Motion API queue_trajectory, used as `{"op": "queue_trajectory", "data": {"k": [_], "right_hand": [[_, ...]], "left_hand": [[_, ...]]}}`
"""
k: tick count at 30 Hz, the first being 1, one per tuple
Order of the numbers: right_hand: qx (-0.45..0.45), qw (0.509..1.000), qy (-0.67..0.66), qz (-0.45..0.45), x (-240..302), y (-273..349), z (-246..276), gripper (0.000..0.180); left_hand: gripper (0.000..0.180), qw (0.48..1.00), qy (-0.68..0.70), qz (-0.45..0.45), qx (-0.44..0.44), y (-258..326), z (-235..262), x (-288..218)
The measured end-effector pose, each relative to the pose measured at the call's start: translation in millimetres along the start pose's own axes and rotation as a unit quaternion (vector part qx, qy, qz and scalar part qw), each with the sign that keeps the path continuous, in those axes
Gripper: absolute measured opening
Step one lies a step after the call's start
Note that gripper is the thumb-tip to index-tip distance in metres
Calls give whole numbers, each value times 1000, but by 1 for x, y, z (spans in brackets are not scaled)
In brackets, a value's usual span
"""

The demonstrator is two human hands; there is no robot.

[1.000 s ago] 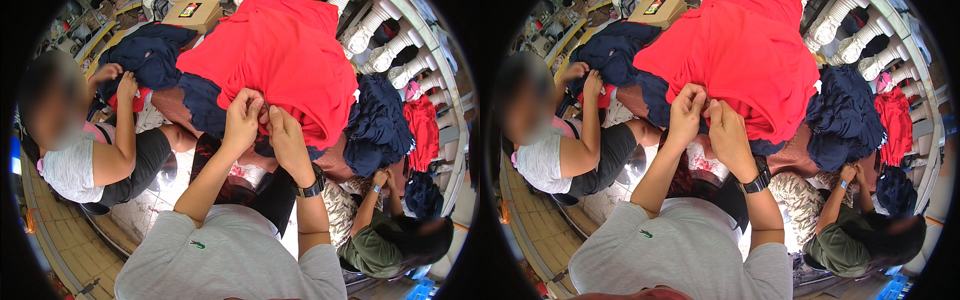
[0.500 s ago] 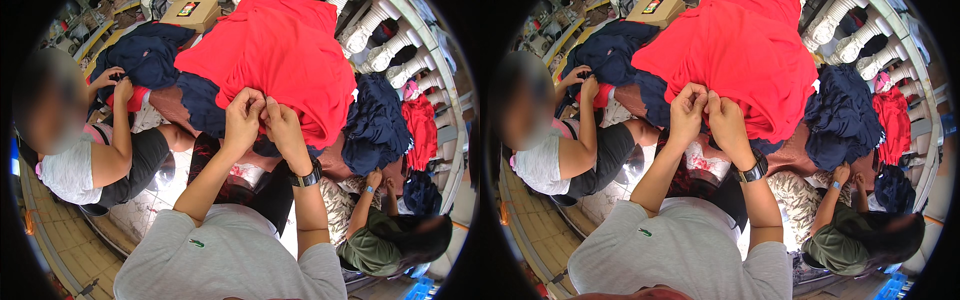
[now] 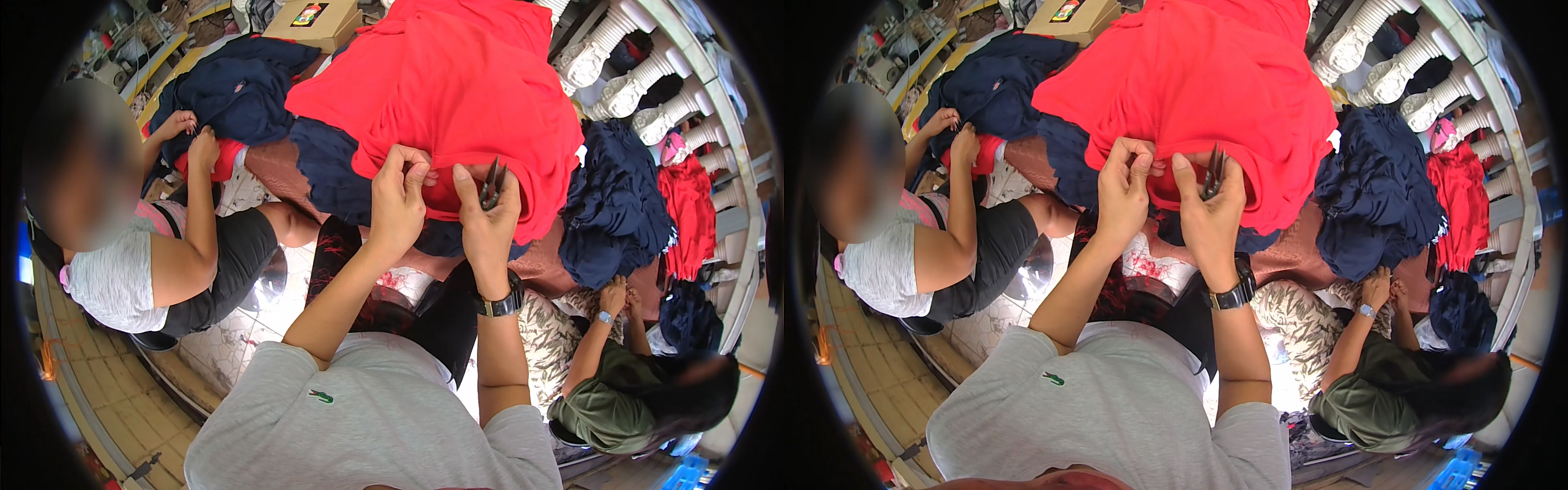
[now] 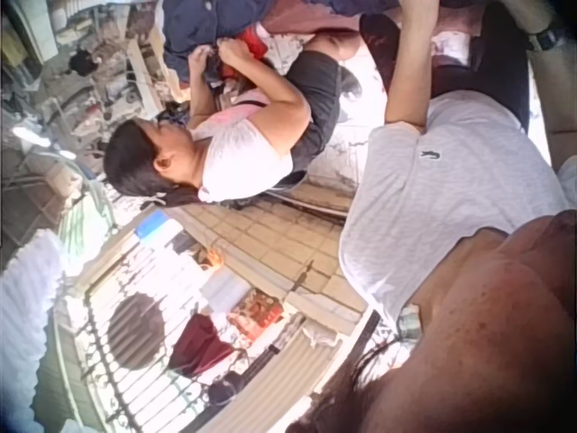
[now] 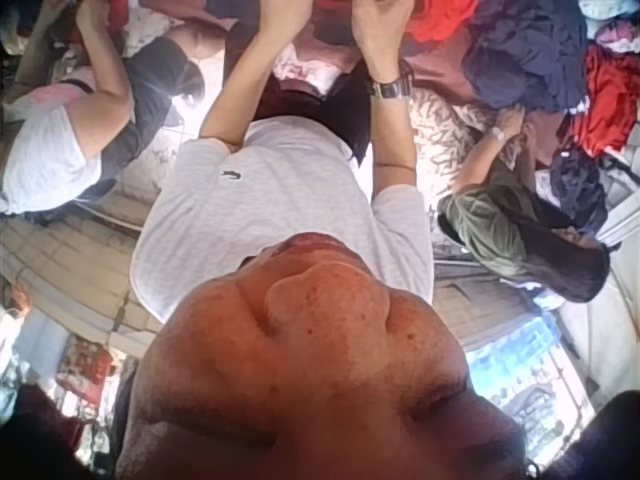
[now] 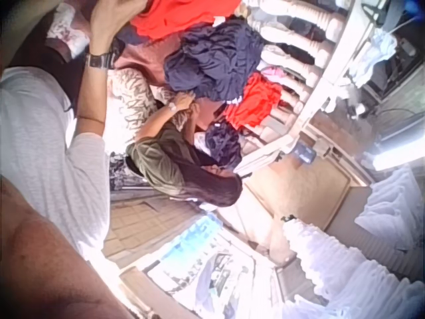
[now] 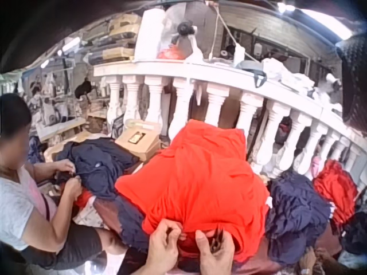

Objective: The person uses a small pair of scissors to trim loose threads and tags from a red garment. They repeatedly lift and turn the fabric to access different areas, carefully snipping small imperfections while seated on the floor.

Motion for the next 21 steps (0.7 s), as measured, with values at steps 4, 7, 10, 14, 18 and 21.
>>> {"op": "queue_trajectory", "data": {"k": [4, 7, 10, 14, 18, 21], "right_hand": [[-9, 999, -54, 5, -3, -9, -11, 19], [19, 995, -92, -46, -8, -11, -16, 17], [47, 982, -166, -80, -16, -10, -19, 17], [90, 959, -249, -100, -12, -6, -19, 20], [119, 948, -272, -109, -17, -5, -22, 20], [117, 950, -267, -110, -19, -4, -21, 20]], "left_hand": [[7, 999, -7, -32, -5, 2, -1, -4], [14, 998, -30, -45, -13, 2, -2, -7], [15, 997, -48, -58, -8, 0, 1, -10], [15, 995, -13, -98, 26, 1, 2, -23], [26, 987, -44, -138, 72, 3, 1, -23], [35, 991, -35, -114, 66, 2, -5, -21]]}}
Point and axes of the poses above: each hand's wrist, its own y-axis away from the middle knuckle, its own z-axis out of the back of the hand, x = y × z, the point moved 6 cm from there along -y, towards the middle knuckle, and after that the axes turned 13 degrees about y, right-handed, at the moved point
